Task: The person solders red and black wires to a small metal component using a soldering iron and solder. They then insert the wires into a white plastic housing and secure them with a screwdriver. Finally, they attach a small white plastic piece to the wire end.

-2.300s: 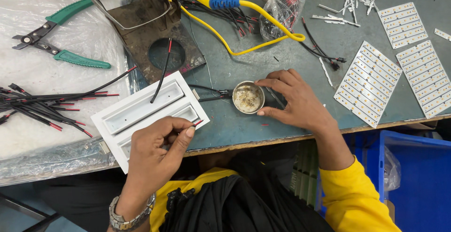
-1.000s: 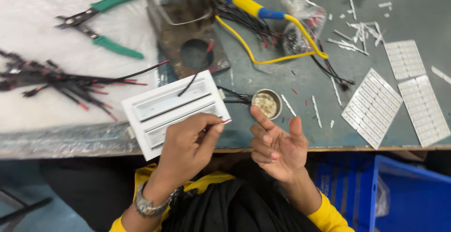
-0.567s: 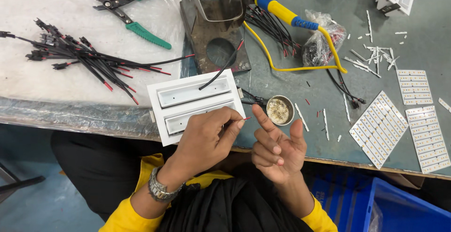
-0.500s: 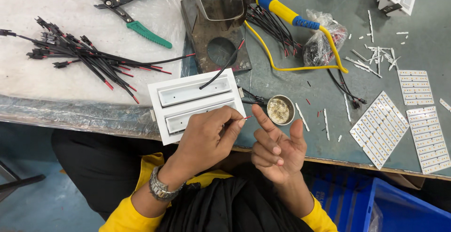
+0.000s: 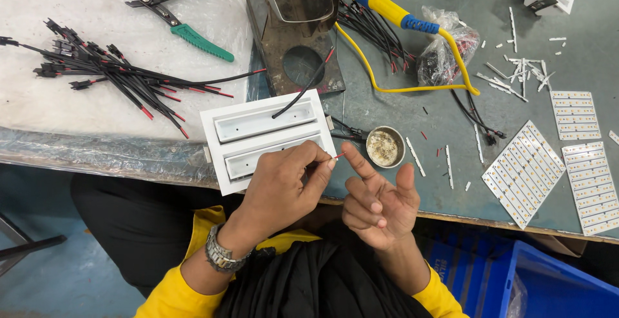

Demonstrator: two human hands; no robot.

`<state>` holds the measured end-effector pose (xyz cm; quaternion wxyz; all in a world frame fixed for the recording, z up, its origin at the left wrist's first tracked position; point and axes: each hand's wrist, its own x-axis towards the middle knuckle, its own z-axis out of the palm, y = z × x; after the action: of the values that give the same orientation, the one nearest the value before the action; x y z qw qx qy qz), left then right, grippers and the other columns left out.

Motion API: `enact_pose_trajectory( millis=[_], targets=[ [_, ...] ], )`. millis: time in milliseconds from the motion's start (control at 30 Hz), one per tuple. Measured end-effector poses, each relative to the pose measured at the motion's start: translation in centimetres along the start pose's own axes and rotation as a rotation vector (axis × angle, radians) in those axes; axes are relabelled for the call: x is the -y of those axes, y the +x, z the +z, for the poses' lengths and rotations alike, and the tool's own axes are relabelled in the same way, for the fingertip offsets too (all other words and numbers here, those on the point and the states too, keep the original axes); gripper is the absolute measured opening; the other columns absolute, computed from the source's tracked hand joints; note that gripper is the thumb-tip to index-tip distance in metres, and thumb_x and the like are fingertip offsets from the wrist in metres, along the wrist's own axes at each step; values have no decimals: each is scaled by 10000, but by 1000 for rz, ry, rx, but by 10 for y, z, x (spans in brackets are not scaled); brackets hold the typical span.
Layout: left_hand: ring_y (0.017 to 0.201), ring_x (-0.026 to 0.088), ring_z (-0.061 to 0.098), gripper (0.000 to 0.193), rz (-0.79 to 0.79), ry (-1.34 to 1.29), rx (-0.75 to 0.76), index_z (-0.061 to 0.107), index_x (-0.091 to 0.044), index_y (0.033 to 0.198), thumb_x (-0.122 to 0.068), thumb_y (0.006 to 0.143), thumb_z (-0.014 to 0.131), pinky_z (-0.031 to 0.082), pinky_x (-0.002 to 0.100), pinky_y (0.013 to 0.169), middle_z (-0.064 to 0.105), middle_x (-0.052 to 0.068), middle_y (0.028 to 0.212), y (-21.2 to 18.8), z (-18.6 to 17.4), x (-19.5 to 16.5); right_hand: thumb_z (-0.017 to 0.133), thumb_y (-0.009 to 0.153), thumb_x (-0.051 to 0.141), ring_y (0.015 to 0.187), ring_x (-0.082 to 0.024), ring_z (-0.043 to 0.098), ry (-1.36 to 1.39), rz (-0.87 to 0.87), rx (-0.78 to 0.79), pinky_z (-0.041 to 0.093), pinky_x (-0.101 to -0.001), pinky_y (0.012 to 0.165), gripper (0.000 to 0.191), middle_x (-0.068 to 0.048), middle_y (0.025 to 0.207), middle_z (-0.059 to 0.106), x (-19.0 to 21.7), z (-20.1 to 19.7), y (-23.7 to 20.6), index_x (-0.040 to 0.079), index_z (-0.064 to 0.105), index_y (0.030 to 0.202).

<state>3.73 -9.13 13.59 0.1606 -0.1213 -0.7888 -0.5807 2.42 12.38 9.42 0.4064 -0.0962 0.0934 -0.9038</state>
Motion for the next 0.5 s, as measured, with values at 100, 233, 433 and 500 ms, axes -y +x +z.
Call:
enact_pose_trajectory(
  millis=[100,233,433,500],
  targets=[
    [496,181,599,104,3,4,1,629,-43,889,-83,922,719,428,316,468,685,71,720,1,-1,0,519,1017,651,557,-59,453,-19,0,-7,354,-216,559,909,-13,848,575,0,-1,0,60,227,1641],
    [479,177,596,97,-11,1,19,636,-44,892,-88,921,718,427,311,454,697,67,725,1,-2,1,520,1021,651,559,-57,454,-32,-2,-2,360,-213,567,907,-13,852,575,0,-4,0,62,228,1646],
    [496,173,606,108,2,8,12,627,-42,883,-89,918,718,429,309,463,697,65,728,1,-2,1,517,1016,655,562,-57,453,-55,1,-4,361,-213,570,911,-13,854,571,1,-6,0,64,227,1646],
    [494,173,608,101,-2,9,12,630,-43,883,-86,915,716,432,307,462,700,66,733,2,-2,1,515,1014,659,560,-58,447,-70,3,-7,356,-216,569,913,-12,851,566,1,-7,1,66,228,1646]
  ],
)
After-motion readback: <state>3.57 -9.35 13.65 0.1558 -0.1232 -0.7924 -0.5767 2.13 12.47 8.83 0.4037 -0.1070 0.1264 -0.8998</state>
